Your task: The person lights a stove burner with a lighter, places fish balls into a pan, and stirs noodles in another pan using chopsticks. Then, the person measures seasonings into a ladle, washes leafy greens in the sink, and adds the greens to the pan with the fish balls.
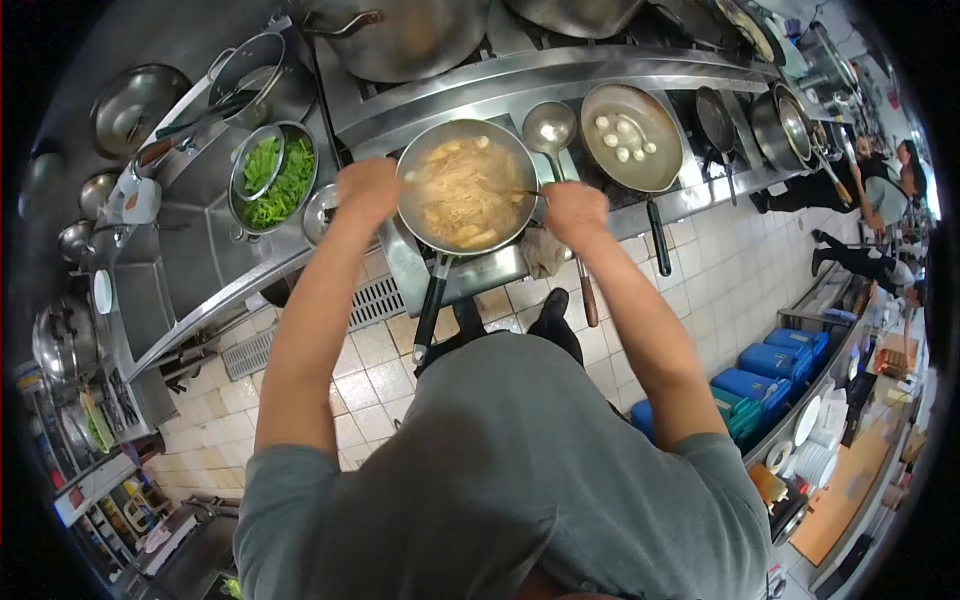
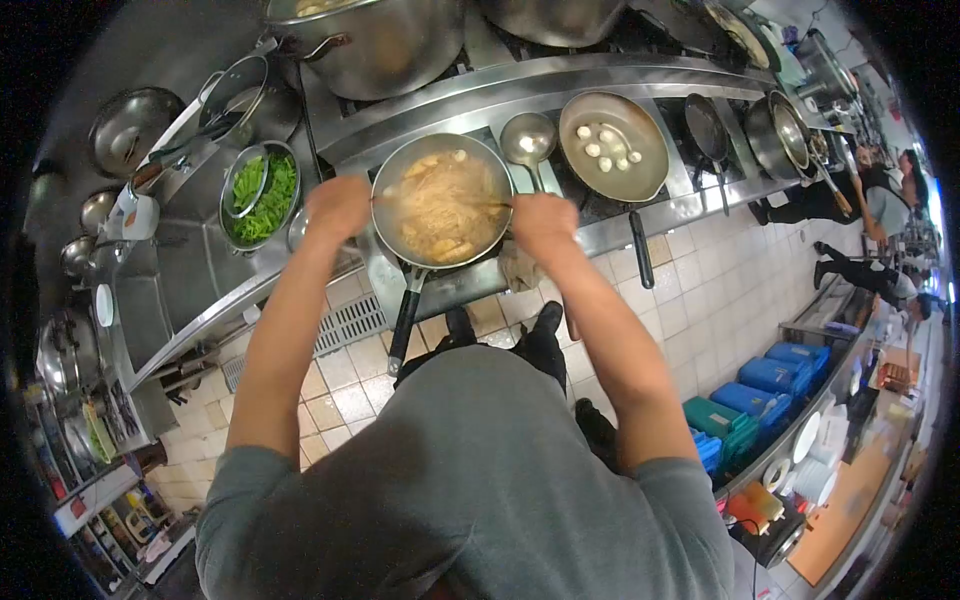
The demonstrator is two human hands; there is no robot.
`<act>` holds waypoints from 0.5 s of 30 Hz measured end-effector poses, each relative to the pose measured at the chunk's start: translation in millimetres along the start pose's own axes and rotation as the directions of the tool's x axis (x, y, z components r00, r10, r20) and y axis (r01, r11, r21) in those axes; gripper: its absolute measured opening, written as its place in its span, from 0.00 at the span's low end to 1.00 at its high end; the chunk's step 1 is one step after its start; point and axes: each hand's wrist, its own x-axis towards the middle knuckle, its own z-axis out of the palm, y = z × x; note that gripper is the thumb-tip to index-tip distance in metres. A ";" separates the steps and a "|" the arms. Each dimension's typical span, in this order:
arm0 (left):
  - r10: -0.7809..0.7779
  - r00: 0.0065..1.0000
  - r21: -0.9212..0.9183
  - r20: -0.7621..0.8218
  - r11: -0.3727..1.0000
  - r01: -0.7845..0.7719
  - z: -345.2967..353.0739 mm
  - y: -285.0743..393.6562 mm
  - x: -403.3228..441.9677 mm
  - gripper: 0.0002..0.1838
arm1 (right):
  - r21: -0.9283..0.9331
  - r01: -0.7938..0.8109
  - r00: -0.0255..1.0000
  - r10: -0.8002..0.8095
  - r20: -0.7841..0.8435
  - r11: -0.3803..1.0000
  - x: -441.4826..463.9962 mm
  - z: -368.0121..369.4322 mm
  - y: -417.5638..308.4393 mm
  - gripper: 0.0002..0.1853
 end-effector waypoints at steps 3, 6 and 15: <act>0.075 0.997 -0.132 -0.030 0.988 -0.078 -11.3 -40.4 -28.7 0.15 | 0.043 -0.034 0.999 0.035 -0.020 0.998 -20.6 -18.0 32.9 0.14; 0.073 0.982 -0.203 -0.176 0.973 -0.109 35.7 -0.9 0.5 0.15 | 0.187 0.066 0.996 -0.052 -0.079 0.980 -17.8 -21.1 -5.8 0.20; -0.014 0.990 -0.283 -0.142 0.959 -0.027 46.0 -24.3 -110.0 0.17 | 0.405 0.062 0.976 0.030 -0.217 0.912 -69.9 6.0 52.4 0.17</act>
